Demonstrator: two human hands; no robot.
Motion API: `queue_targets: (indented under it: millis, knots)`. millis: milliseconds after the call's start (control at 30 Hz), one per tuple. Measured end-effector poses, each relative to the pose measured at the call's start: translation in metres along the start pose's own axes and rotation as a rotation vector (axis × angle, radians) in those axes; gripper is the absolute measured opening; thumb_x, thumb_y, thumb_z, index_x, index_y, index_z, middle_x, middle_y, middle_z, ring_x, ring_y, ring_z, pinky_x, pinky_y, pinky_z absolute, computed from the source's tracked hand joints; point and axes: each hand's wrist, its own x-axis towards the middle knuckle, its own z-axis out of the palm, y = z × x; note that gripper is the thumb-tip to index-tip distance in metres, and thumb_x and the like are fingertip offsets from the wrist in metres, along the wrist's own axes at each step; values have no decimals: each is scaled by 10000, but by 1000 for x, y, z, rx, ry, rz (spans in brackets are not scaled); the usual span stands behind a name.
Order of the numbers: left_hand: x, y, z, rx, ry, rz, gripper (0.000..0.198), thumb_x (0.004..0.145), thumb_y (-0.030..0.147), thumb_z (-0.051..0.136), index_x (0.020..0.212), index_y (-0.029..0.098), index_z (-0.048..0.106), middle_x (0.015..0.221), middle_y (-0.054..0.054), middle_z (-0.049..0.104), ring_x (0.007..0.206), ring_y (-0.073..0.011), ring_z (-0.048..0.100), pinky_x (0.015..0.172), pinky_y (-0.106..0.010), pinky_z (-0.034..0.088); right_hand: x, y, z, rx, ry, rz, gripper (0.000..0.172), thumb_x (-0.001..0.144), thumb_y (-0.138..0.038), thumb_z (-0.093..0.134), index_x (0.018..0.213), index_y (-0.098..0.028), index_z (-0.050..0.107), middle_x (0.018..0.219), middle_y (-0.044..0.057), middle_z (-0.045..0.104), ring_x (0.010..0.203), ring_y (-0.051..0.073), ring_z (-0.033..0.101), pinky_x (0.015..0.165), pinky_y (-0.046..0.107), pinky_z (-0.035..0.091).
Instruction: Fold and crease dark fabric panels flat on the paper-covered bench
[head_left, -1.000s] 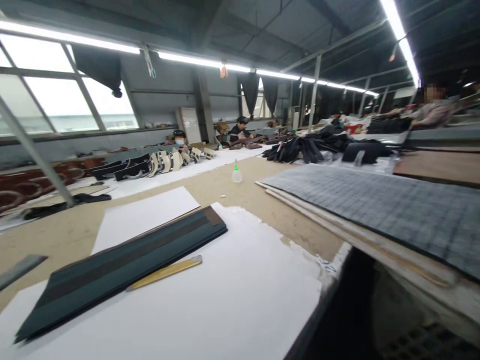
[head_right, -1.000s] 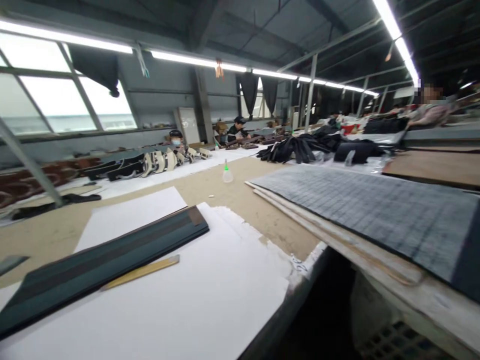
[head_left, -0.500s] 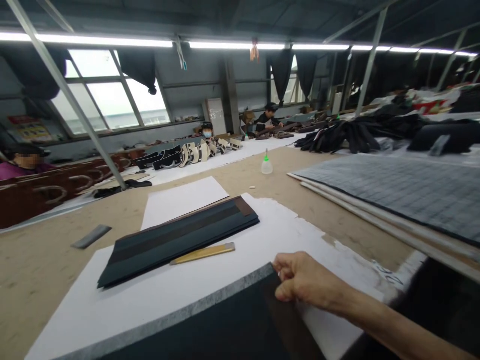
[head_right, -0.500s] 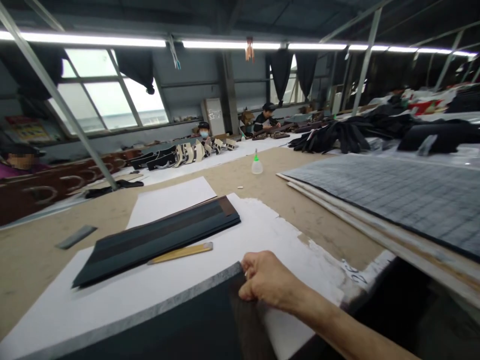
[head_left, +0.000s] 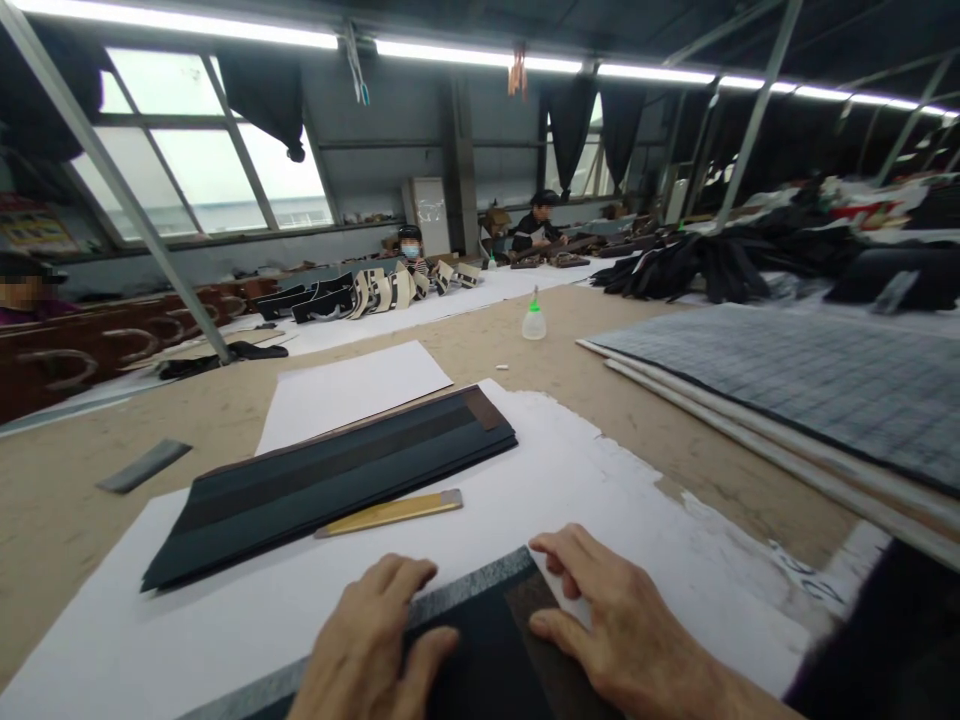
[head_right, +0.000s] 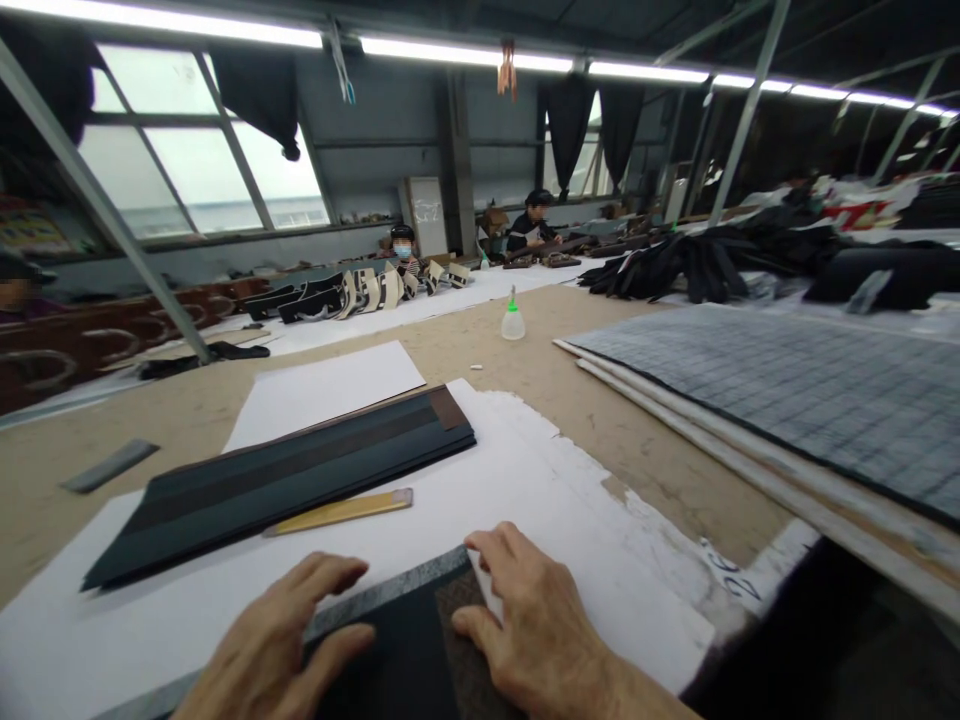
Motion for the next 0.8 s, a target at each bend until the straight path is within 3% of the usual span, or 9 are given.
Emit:
queue_targets:
  millis: [100, 200, 267, 367, 533, 667, 800]
  knots:
    - [34, 39, 24, 89, -133, -35, 206, 800, 179, 488, 990, 186, 569, 999, -81, 569, 947, -270, 526, 834, -443, 422, -5, 6, 1, -50, 89, -186, 318, 741, -85, 549, 1051, -155, 548, 912, 74, 541, 819, 196, 529, 711, 337, 463]
    - [49, 56, 34, 156, -169, -93, 157, 790, 156, 490, 938, 156, 543, 942, -91, 556, 916, -290, 509, 811, -471, 383, -10, 9, 1, -77, 136, -250, 159, 772, -70, 496, 891, -150, 565, 850, 79, 523, 777, 196, 517, 643, 317, 464]
    - [51, 55, 34, 130, -188, -137, 155, 789, 155, 503, 943, 154, 519, 912, -80, 553, 894, -279, 508, 803, -454, 372, -11, 10, 2, -88, 150, -279, 165, 777, -63, 470, 879, -143, 573, 833, 84, 521, 765, 196, 514, 614, 303, 465]
    - [52, 48, 34, 72, -204, -183, 112, 766, 152, 532, 874, 173, 513, 865, -53, 537, 878, -266, 498, 785, -432, 358, -11, 10, 4, -127, 192, -358, 320, 784, -42, 440, 1070, -107, 568, 849, 94, 540, 779, 198, 523, 625, 292, 489]
    - [48, 39, 43, -106, -123, -142, 107, 739, 129, 541, 811, 208, 538, 879, -23, 526, 881, -245, 491, 768, -416, 366, -8, 14, 9, -257, 214, -447, 347, 826, -49, 428, 1150, -43, 550, 832, 108, 557, 755, 202, 538, 581, 270, 508]
    - [41, 30, 54, -207, -8, -14, 142, 800, 140, 511, 868, 251, 569, 851, -5, 554, 826, -228, 522, 737, -401, 410, -8, 16, 11, -343, 209, -476, 310, 852, -75, 423, 1119, -20, 570, 816, 112, 568, 732, 209, 547, 551, 274, 511]
    - [38, 20, 59, -172, 105, 261, 236, 849, 120, 493, 1023, 264, 562, 850, -22, 547, 764, -197, 528, 639, -316, 450, -10, 15, 10, -368, 237, -480, 302, 862, -79, 386, 1083, -23, 584, 798, 104, 575, 715, 211, 554, 545, 281, 519]
